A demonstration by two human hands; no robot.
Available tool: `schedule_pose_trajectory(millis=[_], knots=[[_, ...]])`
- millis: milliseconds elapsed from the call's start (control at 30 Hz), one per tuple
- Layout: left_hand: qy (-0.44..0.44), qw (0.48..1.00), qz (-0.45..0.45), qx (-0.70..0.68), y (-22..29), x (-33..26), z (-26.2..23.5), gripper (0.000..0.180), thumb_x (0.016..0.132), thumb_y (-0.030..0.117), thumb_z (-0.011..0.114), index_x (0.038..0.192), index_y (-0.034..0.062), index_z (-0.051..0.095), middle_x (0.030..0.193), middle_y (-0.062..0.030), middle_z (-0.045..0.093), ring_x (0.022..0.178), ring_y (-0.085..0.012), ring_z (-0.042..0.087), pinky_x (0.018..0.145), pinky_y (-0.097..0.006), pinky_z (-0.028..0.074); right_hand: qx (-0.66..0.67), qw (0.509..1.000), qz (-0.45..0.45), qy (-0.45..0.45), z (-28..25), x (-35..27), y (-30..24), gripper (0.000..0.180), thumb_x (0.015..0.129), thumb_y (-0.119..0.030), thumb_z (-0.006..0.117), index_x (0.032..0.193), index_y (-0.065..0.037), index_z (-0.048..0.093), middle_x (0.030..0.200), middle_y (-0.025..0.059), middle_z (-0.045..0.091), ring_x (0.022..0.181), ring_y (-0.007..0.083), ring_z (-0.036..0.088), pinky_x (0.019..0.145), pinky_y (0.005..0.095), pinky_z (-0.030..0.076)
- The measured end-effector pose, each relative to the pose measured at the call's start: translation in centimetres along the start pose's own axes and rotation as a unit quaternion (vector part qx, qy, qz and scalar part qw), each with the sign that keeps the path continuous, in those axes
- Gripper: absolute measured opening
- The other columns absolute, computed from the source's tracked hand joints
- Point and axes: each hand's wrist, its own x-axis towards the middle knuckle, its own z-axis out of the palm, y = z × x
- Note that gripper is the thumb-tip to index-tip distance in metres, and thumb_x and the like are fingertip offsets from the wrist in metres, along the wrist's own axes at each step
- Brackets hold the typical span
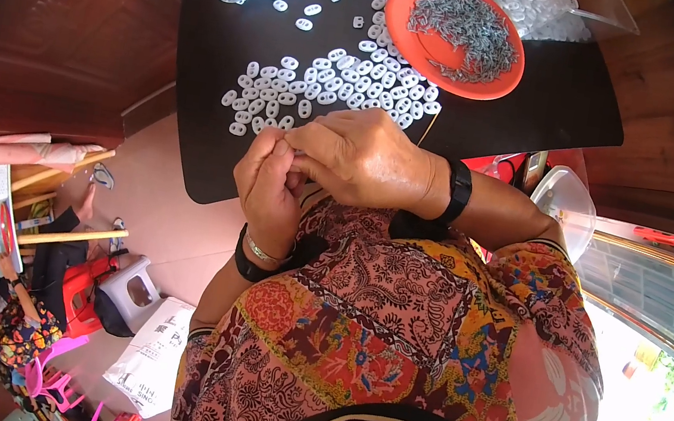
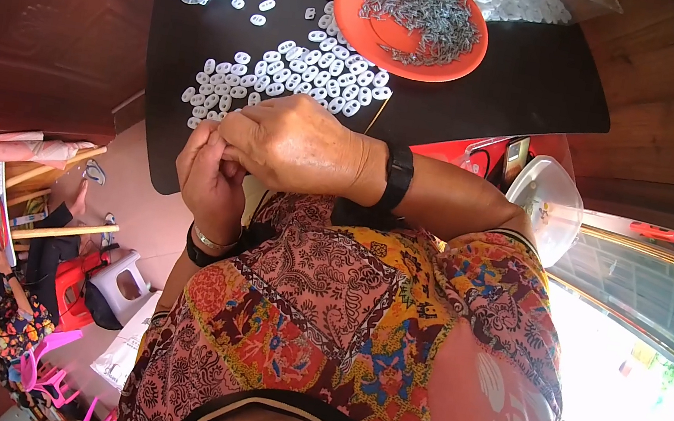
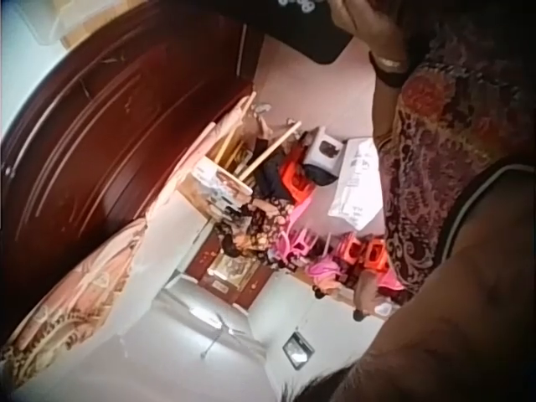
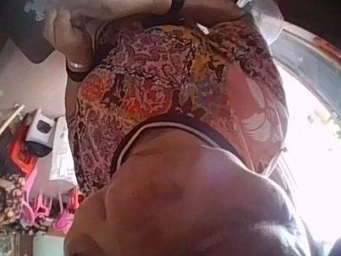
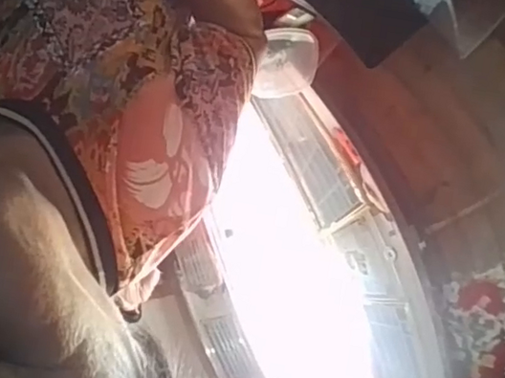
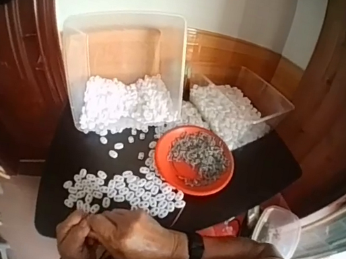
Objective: Inserting small metal pins into white plastic connector components.
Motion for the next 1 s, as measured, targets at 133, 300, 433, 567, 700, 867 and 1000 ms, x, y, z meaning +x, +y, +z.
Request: schedule_pose_trajectory(millis=[133,300,433,567,700,867,1000], knots=[[-0.028,0.995,-0.059,-0.075,0.7,0.4,-0.3,0.02,0.093,0.014,0.045,0.077,0.0019,0.051,0.06,0.0047,0.039,0.052,-0.0022,0.031,0.046,-0.02,0.023,0.007,1.0,0.015,0.002,0.6,-0.3,0.6,0.022,0.076,-0.013,0.071,0.093,-0.003,0.061,0.072,0.0085,0.062,0.064,0.0257,0.064,0.055,0.0338,0.052],[-0.066,0.995,-0.061,-0.046,0.8,1.3,-1.4,0.018,0.09,0.013,0.047,0.078,0.0013,0.052,0.061,0.0034,0.043,0.053,-0.0036,0.036,0.048,-0.021,0.027,0.119,0.99,0.071,0.033,0.2,0.2,0.7,0.028,0.072,-0.006,0.073,0.099,-0.006,0.065,0.079,0.0081,0.065,0.071,0.025,0.066,0.061,0.0318,0.053],[-0.115,0.991,-0.061,-0.018,1.2,1.5,-1.9,0.016,0.089,0.012,0.049,0.079,0.0005,0.053,0.063,0.0013,0.046,0.057,-0.0046,0.04,0.052,-0.021,0.031,0.142,0.986,0.087,0.009,-0.7,0.4,0.3,0.027,0.074,-0.005,0.074,0.1,-0.004,0.065,0.08,0.0082,0.066,0.07,0.0209,0.066,0.061,0.0297,0.052],[-0.084,0.995,-0.036,-0.032,0.8,1.4,-2.1,0.015,0.088,0.011,0.05,0.079,0.0,0.052,0.065,0.0003,0.047,0.058,-0.0048,0.04,0.052,-0.021,0.031,0.211,0.961,0.18,-0.015,-1.0,0.3,-0.2,0.02,0.079,-0.01,0.072,0.096,-0.003,0.064,0.076,0.0064,0.065,0.062,0.0146,0.064,0.055,0.0275,0.05],[-0.088,0.996,-0.021,-0.016,0.8,1.4,-2.1,0.016,0.088,0.013,0.05,0.079,0.0003,0.05,0.064,0.0005,0.046,0.058,-0.0051,0.039,0.052,-0.022,0.031,0.244,0.942,0.224,-0.044,-0.5,-0.2,0.0,0.015,0.086,-0.015,0.067,0.089,-0.002,0.062,0.067,0.0044,0.061,0.05,0.01,0.058,0.046,0.0251,0.044],[-0.151,0.988,-0.024,0.035,0.7,1.6,-2.8,0.018,0.09,0.014,0.049,0.078,0.0005,0.051,0.062,0.0002,0.045,0.057,-0.0053,0.04,0.051,-0.022,0.031,0.235,0.948,0.206,-0.056,-0.3,-0.2,0.2,0.014,0.089,-0.013,0.063,0.082,-0.001,0.06,0.061,0.004,0.057,0.052,0.0077,0.056,0.046,0.0245,0.042],[-0.178,0.983,-0.04,0.032,0.7,1.3,-2.9,0.02,0.09,0.016,0.049,0.078,-0.0003,0.051,0.062,-0.0002,0.046,0.057,-0.0056,0.04,0.051,-0.022,0.031,0.324,0.912,0.24,-0.075,0.0,-0.2,-0.2,0.017,0.088,-0.008,0.061,0.073,0.0,0.058,0.061,0.0008,0.058,0.058,0.0026,0.051,0.049,0.0223,0.04]])
